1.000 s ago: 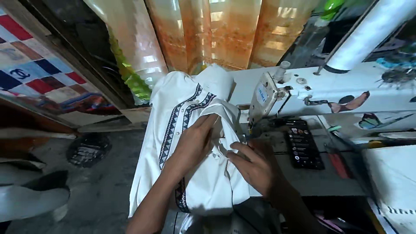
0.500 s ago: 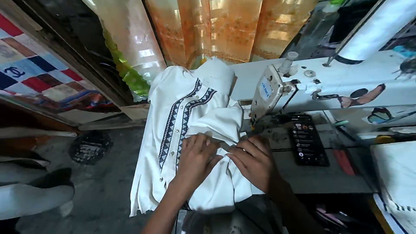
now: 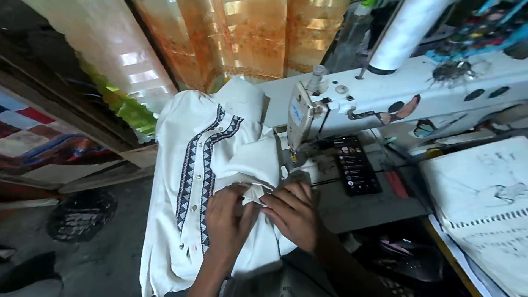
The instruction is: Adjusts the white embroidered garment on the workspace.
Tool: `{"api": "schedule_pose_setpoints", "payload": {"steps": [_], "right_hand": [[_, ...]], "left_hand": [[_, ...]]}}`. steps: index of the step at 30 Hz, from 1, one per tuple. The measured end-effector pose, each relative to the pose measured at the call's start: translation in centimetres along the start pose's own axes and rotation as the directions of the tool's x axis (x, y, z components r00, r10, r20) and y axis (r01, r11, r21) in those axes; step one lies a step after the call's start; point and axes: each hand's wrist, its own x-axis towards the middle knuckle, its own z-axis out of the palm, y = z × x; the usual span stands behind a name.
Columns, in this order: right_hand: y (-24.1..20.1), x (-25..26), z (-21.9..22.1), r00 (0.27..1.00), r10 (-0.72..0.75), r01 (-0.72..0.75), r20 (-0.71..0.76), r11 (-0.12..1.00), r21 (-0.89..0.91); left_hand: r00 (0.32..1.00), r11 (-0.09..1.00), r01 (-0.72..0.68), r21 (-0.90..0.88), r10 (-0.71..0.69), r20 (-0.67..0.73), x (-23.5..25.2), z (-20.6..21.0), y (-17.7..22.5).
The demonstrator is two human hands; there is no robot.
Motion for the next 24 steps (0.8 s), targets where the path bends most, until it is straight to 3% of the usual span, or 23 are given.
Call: {"api": "schedule_pose_setpoints", "payload": {"steps": [4, 10, 16, 20, 24], "right_hand": [[-0.2, -0.6, 0.0, 0.999, 0.016, -0.016, 0.037, 1.0, -0.012], [0.8, -2.0, -1.9, 0.988, 0.075, -0.106, 0.132, 0.963, 0.248], [4.8, -7.0, -5.8, 0.908, 0.305, -0.267, 0.288, 0.949, -0.166], [5.4, -10.2, -7.1, 0.91, 0.209, -0.145, 0.359, 0.97, -0.197], [4.9, -11.9, -7.3, 0.957, 0.117, -0.067, 0.264, 0.979, -0.191]], "left_hand": [[0.993, 0.998, 0.059, 0.007, -0.06, 0.104, -0.9, -1.0, 1.0], [0.973, 0.976, 0.193, -0.104, -0.177, 0.147, -1.9, -0.7, 1.9], [0.959, 0.967, 0.249, -0.058, -0.238, 0.152, -2.1, -0.6, 2.8], [0.957, 0.976, 0.207, 0.075, -0.218, 0.193, -1.4, -0.7, 3.3], [0.944, 0.979, 0.168, 0.119, -0.194, 0.266, -1.0, -0.9, 3.6]]}}
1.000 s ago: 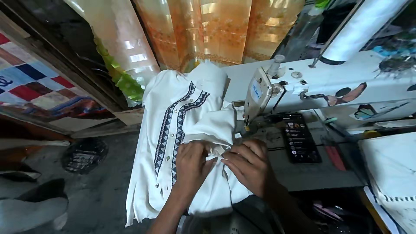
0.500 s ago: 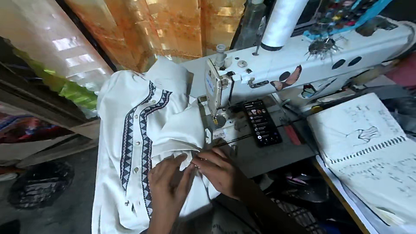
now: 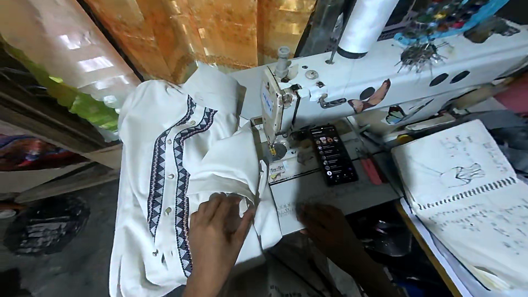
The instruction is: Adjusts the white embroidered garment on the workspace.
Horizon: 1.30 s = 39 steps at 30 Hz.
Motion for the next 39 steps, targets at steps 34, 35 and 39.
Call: {"api": "schedule_pose_setpoints", "payload": {"steps": [34, 35, 39], "right_hand": [[-8.3, 7.2, -0.1, 0.991, 0.13, -0.092, -0.009, 0.749, 0.656], [-8.6, 7.6, 0.0, 0.992, 0.124, -0.091, 0.006, 0.696, 0.712], [-10.1, 8.8, 1.0, 0.979, 0.203, -0.125, 0.02, 0.521, 0.844]], "left_hand": [[0.955, 0.841, 0.273, -0.467, -0.18, 0.234, -0.4, 0.3, -1.5], [0.95, 0.799, 0.302, -0.52, -0.207, 0.234, -0.3, 0.2, -1.5], [0.923, 0.63, 0.383, -0.675, -0.285, 0.258, 0.3, -0.4, -1.3]]}}
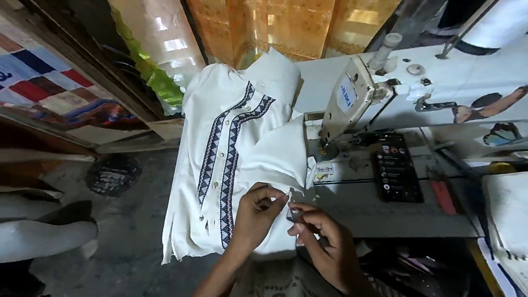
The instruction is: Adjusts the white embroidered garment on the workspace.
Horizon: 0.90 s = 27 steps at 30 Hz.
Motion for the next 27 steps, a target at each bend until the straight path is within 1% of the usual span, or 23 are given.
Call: {"api": "schedule_pose_setpoints", "payload": {"steps": [2, 5, 7, 9, 12, 16, 21, 27], "right_hand": [[0.4, 0.2, 0.6, 0.999, -0.011, 0.01, -0.047, 1.0, -0.015], [1.2, 0.7, 0.7, 0.991, -0.079, 0.065, -0.107, 0.99, -0.129], [1.3, 1.1, 0.5, 0.985, -0.101, 0.072, -0.141, 0.978, -0.195], [1.2, 1.6, 0.2, 0.978, -0.111, 0.066, -0.175, 0.966, -0.249], [0.9, 2.2, -0.2, 0.97, -0.123, 0.055, -0.21, 0.951, -0.305], [0.9, 2.3, -0.4, 0.972, -0.108, 0.043, -0.21, 0.956, -0.291], [1.0, 2.2, -0.5, 0.977, -0.097, 0.034, -0.188, 0.95, -0.312], [0.8, 2.2, -0.5, 0.979, -0.068, 0.002, -0.19, 0.944, -0.33]], "left_hand": [[0.999, 0.992, 0.043, -0.12, -0.044, -0.004, 0.1, 0.1, 0.3], [0.988, 0.947, 0.145, -0.287, -0.154, -0.009, 0.2, 0.4, 1.2], [0.981, 0.918, 0.171, -0.357, -0.19, -0.02, 0.2, 0.6, 1.5], [0.981, 0.903, 0.17, -0.394, -0.193, -0.021, 0.2, 0.9, 1.6], [0.991, 0.914, 0.113, -0.39, -0.133, -0.025, 0.1, 1.3, 1.3], [0.997, 0.948, 0.03, -0.317, -0.05, -0.055, 0.2, 1.5, 1.1], [0.995, 0.973, -0.02, -0.232, -0.003, -0.095, 0.0, 1.7, 1.5], [0.994, 0.976, -0.059, -0.207, 0.038, -0.107, -0.1, 1.8, 1.4]]}}
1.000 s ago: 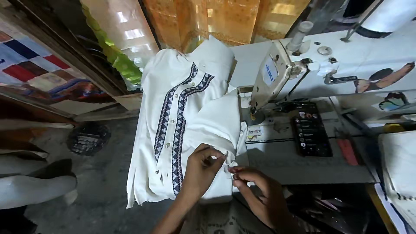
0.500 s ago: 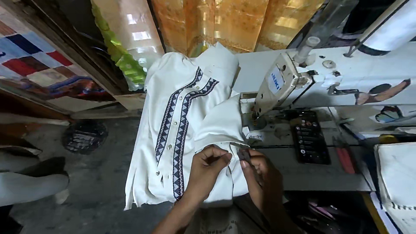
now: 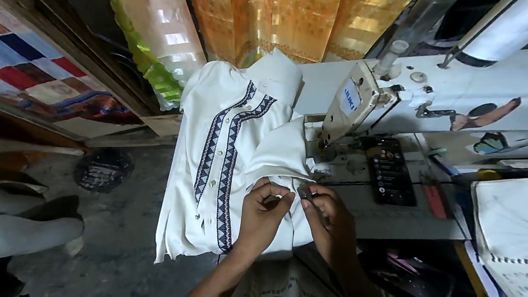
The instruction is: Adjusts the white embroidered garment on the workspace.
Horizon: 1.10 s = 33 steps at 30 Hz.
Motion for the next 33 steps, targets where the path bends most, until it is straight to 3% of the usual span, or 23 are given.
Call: {"api": "schedule_pose_setpoints", "payload": {"steps": [33], "right_hand": [[0.31, 0.16, 0.19, 1.0, -0.013, 0.014, 0.01, 1.0, -0.024]], "left_hand": [[1.0, 0.999, -0.013, 0.04, 0.013, 0.011, -0.1, -0.12, 0.05]]}}
